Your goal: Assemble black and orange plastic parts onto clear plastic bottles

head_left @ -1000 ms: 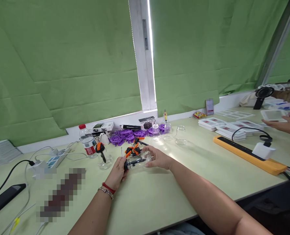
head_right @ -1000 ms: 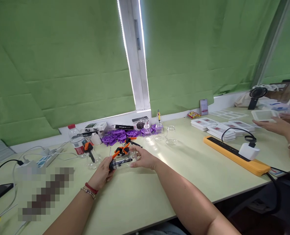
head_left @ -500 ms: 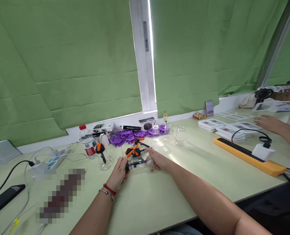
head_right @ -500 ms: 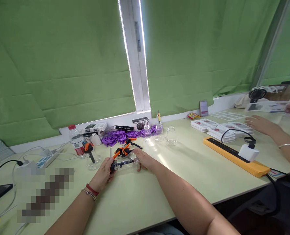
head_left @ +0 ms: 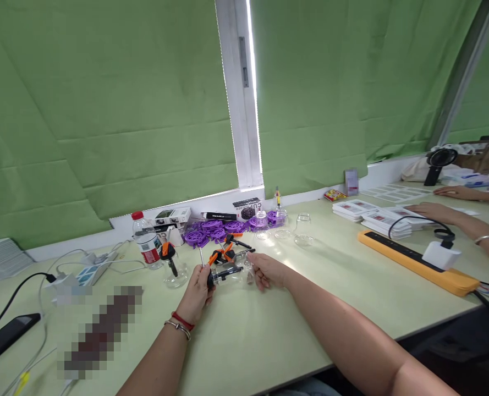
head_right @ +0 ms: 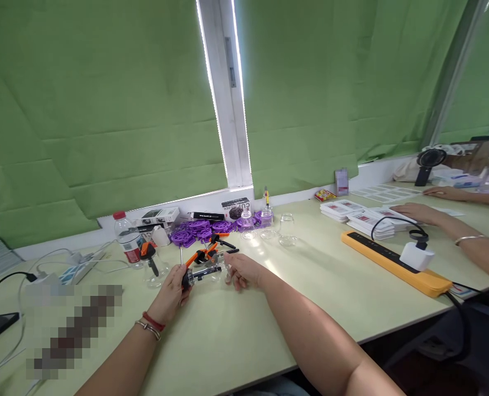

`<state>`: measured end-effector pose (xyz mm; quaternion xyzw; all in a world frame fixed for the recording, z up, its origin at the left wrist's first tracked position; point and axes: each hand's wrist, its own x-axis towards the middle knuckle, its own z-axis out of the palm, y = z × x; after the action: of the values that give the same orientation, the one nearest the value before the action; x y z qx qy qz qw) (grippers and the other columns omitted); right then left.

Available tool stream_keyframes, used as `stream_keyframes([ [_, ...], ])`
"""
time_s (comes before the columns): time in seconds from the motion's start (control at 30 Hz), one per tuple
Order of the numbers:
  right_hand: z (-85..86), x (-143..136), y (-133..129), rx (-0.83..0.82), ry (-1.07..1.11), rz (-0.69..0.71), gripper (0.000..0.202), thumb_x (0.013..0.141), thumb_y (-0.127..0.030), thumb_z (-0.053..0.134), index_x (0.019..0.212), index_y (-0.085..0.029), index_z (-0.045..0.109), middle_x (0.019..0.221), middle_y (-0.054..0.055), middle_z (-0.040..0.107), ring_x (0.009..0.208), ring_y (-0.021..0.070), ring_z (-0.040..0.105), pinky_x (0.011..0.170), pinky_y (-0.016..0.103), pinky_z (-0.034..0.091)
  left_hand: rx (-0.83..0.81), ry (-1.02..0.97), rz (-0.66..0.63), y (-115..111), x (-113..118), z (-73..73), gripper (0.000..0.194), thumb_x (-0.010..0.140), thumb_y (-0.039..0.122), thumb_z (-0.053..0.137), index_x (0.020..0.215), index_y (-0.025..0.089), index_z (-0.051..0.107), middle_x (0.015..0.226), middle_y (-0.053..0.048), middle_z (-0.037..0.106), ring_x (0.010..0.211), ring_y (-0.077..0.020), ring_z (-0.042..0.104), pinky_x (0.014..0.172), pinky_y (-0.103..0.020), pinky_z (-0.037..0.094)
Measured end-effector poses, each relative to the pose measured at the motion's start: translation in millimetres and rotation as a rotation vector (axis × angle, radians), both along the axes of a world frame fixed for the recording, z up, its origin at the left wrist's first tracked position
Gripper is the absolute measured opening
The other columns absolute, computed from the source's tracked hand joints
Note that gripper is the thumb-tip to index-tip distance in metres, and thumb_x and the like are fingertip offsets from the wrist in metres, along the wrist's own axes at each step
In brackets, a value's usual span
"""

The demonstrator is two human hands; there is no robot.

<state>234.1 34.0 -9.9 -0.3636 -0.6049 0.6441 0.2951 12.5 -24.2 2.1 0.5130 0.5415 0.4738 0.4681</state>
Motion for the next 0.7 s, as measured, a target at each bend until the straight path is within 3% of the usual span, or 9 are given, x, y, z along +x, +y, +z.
stream_keyframes([
  [0.1, -0.3, -2.6, 1.0, 0.063, -0.105, -0.047, 0.064, 0.080, -0.073, 0.027, 0.078, -0.014, 0.051, 0.052, 0.003, 0.058, 0.030, 0.0076, 0.046, 0.026, 0.017, 0.023, -0.017, -0.013, -0.009, 1.1, -1.3, -2.5, 0.041, 0.081, 0.063, 0.037, 0.090, 0.022, 0.038, 0.058, 0.006, 0.038, 0.040, -0.0082, 0.031, 0.037, -0.020, 0.021],
  [0.17, 0.7, -3.2, 0.5, 0.098, -0.140, -0.072, 0.067, 0.080, -0.074, 0.024, 0.073, -0.013, 0.053, 0.049, 0.002, 0.055, 0.031, 0.0062, 0.043, 0.028, 0.017, 0.028, -0.027, -0.026, -0.010, 2.7, -3.0, -4.0, 0.042, 0.080, 0.063, 0.038, 0.089, 0.022, 0.038, 0.057, 0.006, 0.038, 0.040, -0.0082, 0.031, 0.037, -0.020, 0.020],
  [0.27, 4.7, -0.5, -3.1, 0.119, -0.020, -0.078, 0.059, 0.081, -0.067, 0.038, 0.102, -0.015, 0.056, 0.073, 0.006, 0.063, 0.046, 0.0090, 0.055, 0.037, 0.019, 0.042, -0.032, -0.034, 0.000, 5.0, -5.6, -4.9, 0.042, 0.080, 0.063, 0.038, 0.091, 0.022, 0.039, 0.058, 0.006, 0.040, 0.039, -0.0077, 0.029, 0.037, -0.020, 0.020],
  [0.33, 8.2, 3.6, -6.1, 0.120, 0.078, -0.030, 0.060, 0.077, -0.056, 0.057, 0.126, -0.023, 0.044, 0.100, 0.008, 0.060, 0.060, 0.0108, 0.060, 0.047, 0.023, 0.050, -0.044, -0.033, 0.011, 5.6, -6.6, -4.3, 0.043, 0.080, 0.062, 0.038, 0.093, 0.021, 0.040, 0.058, 0.006, 0.040, 0.038, -0.0073, 0.028, 0.037, -0.020, 0.020],
  [0.4, 10.6, 7.4, -7.8, 0.115, 0.113, 0.042, 0.073, 0.072, -0.045, 0.069, 0.134, -0.029, 0.035, 0.108, 0.008, 0.057, 0.065, 0.0119, 0.063, 0.055, 0.026, 0.053, -0.051, -0.031, 0.017, 5.1, -6.6, -3.0, 0.043, 0.080, 0.062, 0.038, 0.095, 0.021, 0.041, 0.058, 0.006, 0.039, 0.038, -0.0072, 0.028, 0.037, -0.020, 0.019],
  [0.47, 10.5, 8.8, -7.1, 0.101, 0.100, 0.085, 0.069, 0.073, -0.045, 0.068, 0.132, -0.027, 0.038, 0.097, 0.006, 0.059, 0.063, 0.0131, 0.063, 0.052, 0.026, 0.052, -0.045, -0.034, 0.019, 3.8, -5.5, -1.4, 0.043, 0.080, 0.061, 0.039, 0.094, 0.021, 0.041, 0.058, 0.007, 0.038, 0.039, -0.0074, 0.029, 0.037, -0.020, 0.019],
  [0.53, 8.0, 7.2, -4.3, 0.087, 0.050, 0.071, 0.058, 0.078, -0.055, 0.057, 0.123, -0.020, 0.046, 0.077, 0.003, 0.060, 0.053, 0.0129, 0.061, 0.042, 0.022, 0.046, -0.038, -0.041, 0.003, 2.2, -3.8, 0.0, 0.042, 0.080, 0.061, 0.039, 0.093, 0.021, 0.041, 0.057, 0.007, 0.037, 0.039, -0.0074, 0.029, 0.037, -0.020, 0.019],
  [0.6, 4.4, 3.7, -1.2, 0.082, -0.023, 0.028, 0.060, 0.081, -0.065, 0.042, 0.114, -0.015, 0.050, 0.062, 0.001, 0.057, 0.043, 0.0108, 0.055, 0.034, 0.019, 0.038, -0.040, -0.049, -0.012, 0.8, -2.1, 1.0, 0.042, 0.080, 0.061, 0.039, 0.091, 0.021, 0.041, 0.057, 0.007, 0.038, 0.038, -0.0070, 0.027, 0.037, -0.020, 0.019],
  [0.7, 1.0, -1.2, 0.7, 0.105, -0.099, -0.043, 0.068, 0.081, -0.071, 0.031, 0.107, -0.012, 0.054, 0.056, 0.001, 0.054, 0.039, 0.0094, 0.048, 0.031, 0.018, 0.032, -0.046, -0.066, -0.015, 0.3, -1.5, 1.6, 0.041, 0.080, 0.061, 0.040, 0.090, 0.021, 0.040, 0.058, 0.006, 0.039, 0.039, -0.0067, 0.027, 0.037, -0.020, 0.020],
])
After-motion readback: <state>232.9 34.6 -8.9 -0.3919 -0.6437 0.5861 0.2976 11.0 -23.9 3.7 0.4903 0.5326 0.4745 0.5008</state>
